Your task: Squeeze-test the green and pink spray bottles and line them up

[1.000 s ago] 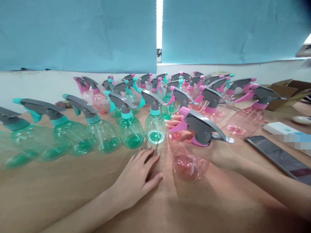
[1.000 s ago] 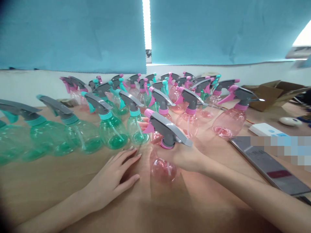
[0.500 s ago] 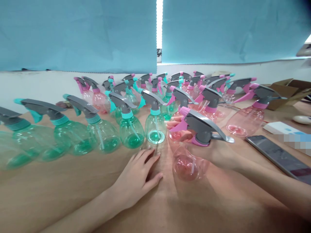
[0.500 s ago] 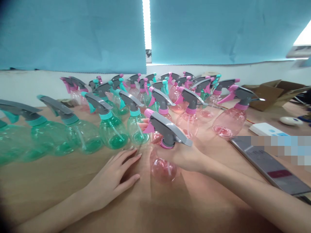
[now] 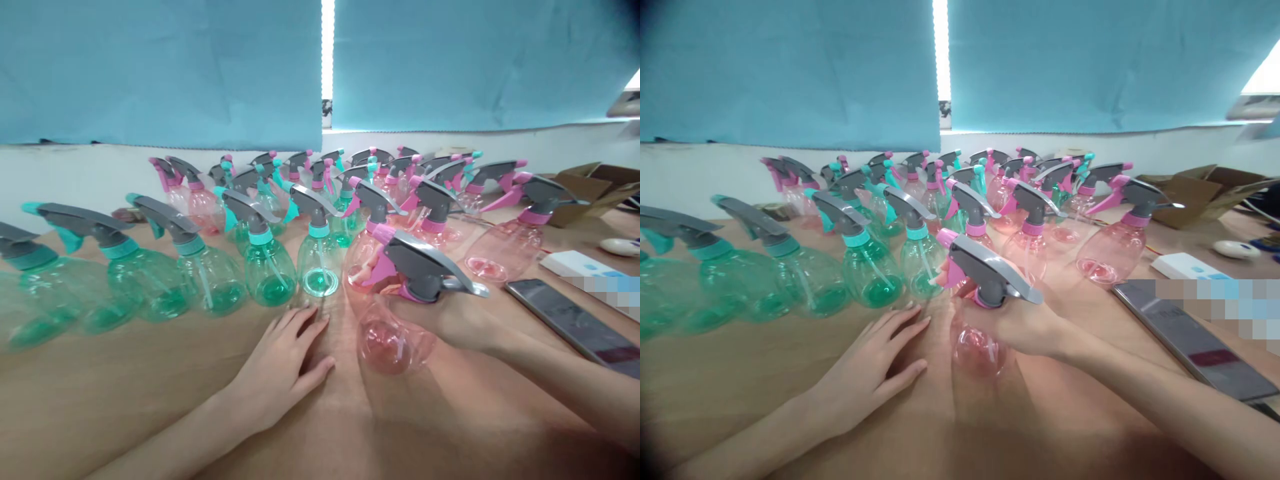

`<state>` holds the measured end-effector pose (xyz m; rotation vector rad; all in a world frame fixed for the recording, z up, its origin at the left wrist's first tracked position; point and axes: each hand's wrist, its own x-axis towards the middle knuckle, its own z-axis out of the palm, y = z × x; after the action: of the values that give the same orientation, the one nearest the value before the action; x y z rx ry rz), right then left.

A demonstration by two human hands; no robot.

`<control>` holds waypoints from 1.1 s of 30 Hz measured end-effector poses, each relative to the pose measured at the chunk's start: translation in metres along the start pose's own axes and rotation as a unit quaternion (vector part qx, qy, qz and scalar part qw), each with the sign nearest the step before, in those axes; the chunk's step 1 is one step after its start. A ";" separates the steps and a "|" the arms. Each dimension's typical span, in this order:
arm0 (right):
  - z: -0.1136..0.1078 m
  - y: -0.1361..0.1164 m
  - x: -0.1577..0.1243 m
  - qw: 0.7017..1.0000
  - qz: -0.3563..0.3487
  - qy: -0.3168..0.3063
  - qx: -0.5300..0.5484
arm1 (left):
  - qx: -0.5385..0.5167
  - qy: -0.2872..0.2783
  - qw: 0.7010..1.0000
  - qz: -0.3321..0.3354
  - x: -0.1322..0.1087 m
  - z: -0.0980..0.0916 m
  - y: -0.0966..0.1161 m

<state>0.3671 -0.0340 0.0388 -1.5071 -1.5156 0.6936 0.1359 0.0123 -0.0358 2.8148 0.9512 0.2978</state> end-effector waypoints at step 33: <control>0.003 0.014 0.000 0.996 -0.082 0.001 0.018 | 0.020 0.041 0.999 0.017 0.000 0.008 -0.007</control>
<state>0.3715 -0.0320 0.0256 -1.3391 -1.5973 0.6185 0.1336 0.0167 -0.0455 2.8773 0.9372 0.4074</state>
